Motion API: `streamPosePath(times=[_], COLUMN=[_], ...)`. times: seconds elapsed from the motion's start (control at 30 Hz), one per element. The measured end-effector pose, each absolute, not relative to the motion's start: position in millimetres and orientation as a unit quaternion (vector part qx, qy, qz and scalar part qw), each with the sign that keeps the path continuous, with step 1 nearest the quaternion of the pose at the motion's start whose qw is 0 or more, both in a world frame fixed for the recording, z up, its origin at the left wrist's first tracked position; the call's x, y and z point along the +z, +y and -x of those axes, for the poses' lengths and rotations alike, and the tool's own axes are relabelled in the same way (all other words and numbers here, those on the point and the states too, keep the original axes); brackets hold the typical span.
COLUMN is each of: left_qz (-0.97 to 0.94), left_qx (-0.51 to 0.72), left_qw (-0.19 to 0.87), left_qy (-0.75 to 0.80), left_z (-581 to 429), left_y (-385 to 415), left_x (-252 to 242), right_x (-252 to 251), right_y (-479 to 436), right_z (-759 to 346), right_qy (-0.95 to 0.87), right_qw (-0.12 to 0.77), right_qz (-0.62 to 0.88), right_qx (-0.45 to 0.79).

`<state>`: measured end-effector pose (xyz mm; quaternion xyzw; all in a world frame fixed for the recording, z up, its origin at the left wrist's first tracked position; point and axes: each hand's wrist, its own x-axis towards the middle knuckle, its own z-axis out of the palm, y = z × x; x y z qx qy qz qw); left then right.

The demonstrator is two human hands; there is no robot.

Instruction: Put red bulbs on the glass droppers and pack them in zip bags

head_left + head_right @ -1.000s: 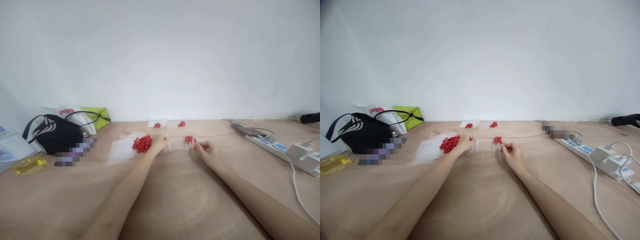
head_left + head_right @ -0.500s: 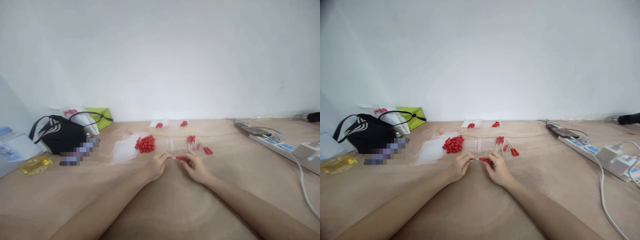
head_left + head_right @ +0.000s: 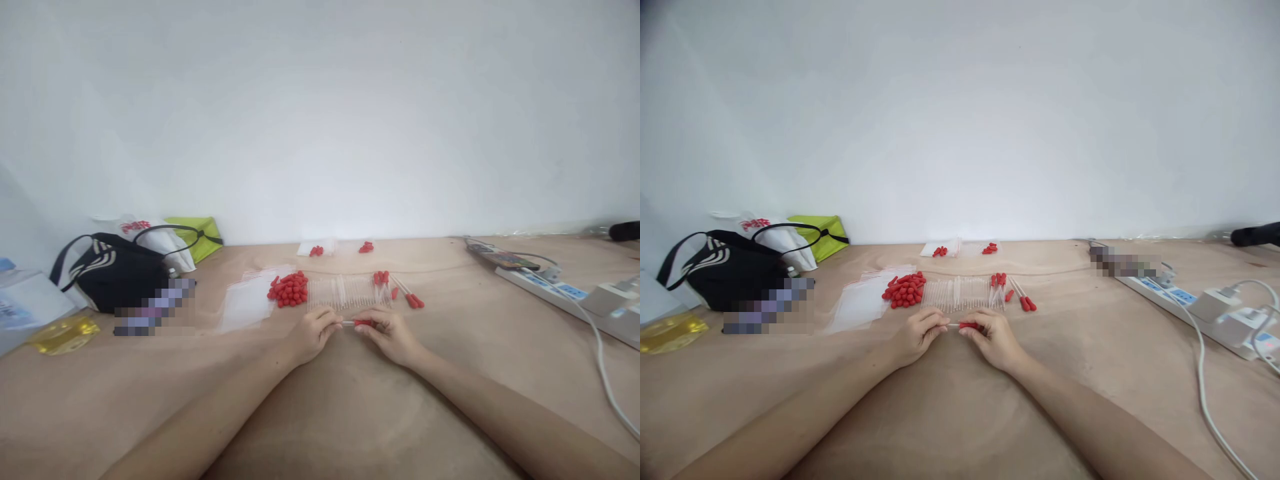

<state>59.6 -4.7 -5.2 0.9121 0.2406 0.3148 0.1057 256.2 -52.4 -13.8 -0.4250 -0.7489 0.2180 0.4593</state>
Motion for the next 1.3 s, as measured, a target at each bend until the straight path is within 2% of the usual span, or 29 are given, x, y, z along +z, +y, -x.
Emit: streamPosePath(times=[0.43,0.77,1.1,1.3], left_qz=[-0.923,-0.935,-0.928,-0.927], left_qx=[0.323,0.28,0.296,0.311], left_qw=[0.069,0.031,0.037,0.033], left_qy=[0.198,0.215,0.221,0.208], left_z=[-63,-68,-57,-58], left_y=[-9,-14,-8,-10], left_x=[-9,-7,-10,-13], right_x=[-12,-15,-13,-13], right_y=[-57,-51,-53,-55], right_z=[-256,-259,-268,-262], right_qy=[-0.773,-0.823,-0.817,-0.82], right_qw=[0.442,0.365,0.391,0.399], right_qz=[0.417,0.434,0.413,0.403], right_qx=[0.182,0.033,0.095,0.082])
